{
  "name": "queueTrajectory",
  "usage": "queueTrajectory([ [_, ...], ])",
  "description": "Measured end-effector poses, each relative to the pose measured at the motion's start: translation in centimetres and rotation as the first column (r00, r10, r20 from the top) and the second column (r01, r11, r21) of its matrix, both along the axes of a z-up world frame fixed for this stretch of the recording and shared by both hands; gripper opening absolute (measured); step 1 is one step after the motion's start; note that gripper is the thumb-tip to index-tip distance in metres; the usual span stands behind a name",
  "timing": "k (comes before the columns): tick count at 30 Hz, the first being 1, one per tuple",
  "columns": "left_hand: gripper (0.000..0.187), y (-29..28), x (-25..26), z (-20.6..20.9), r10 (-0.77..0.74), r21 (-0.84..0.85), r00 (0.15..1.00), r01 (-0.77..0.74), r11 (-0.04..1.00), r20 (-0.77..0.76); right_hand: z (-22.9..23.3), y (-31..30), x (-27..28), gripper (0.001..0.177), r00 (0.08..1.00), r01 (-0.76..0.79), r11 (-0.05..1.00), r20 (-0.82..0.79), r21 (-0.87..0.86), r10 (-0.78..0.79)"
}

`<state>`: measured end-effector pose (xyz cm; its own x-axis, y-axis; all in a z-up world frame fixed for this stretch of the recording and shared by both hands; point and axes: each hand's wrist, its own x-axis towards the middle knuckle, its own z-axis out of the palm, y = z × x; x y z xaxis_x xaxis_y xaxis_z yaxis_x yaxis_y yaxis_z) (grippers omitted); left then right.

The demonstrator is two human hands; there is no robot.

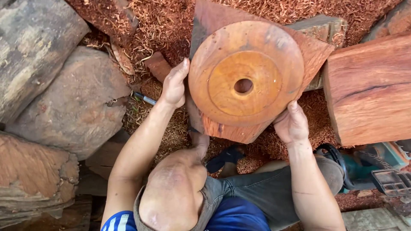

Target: Using a chainsaw to cut wood and then inspecting and assembling wooden pieces.

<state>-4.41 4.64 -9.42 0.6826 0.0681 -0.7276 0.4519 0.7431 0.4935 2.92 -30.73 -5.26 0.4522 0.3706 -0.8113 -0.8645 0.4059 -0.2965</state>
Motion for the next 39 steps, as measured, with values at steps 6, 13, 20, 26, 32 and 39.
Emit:
queueTrajectory([
  [6,0.055,-0.1,0.7,0.9,-0.019,0.041,1.0,0.018,0.999,0.019,0.1,-0.3,-0.8,0.064,0.997,-0.029,0.997,0.063,-0.065,0.033],
  [13,0.047,4.0,2.4,0.5,-0.122,0.061,0.992,0.123,0.991,-0.013,-8.7,-6.6,-14.2,0.04,0.991,-0.041,0.998,0.126,0.047,0.035],
  [20,0.048,6.4,1.4,-0.3,-0.303,0.175,0.948,0.317,0.932,-0.099,-2.8,1.6,-12.4,0.034,0.986,-0.162,0.986,0.049,0.031,0.161],
  [26,0.067,5.9,0.3,-0.6,-0.372,0.328,0.928,0.344,0.88,0.025,-3.1,1.3,-12.0,0.038,0.968,-0.231,0.973,0.096,-0.013,0.231],
  [32,0.073,5.4,-0.6,-1.3,-0.398,0.508,0.913,0.301,0.807,0.093,-3.6,0.7,-12.0,0.037,0.847,-0.444,0.867,0.211,-0.226,0.488],
  [39,0.078,5.1,-0.3,0.0,-0.335,0.528,0.923,0.192,0.828,0.19,-3.3,1.3,-11.0,0.032,0.748,-0.464,0.795,0.309,-0.391,0.588],
])
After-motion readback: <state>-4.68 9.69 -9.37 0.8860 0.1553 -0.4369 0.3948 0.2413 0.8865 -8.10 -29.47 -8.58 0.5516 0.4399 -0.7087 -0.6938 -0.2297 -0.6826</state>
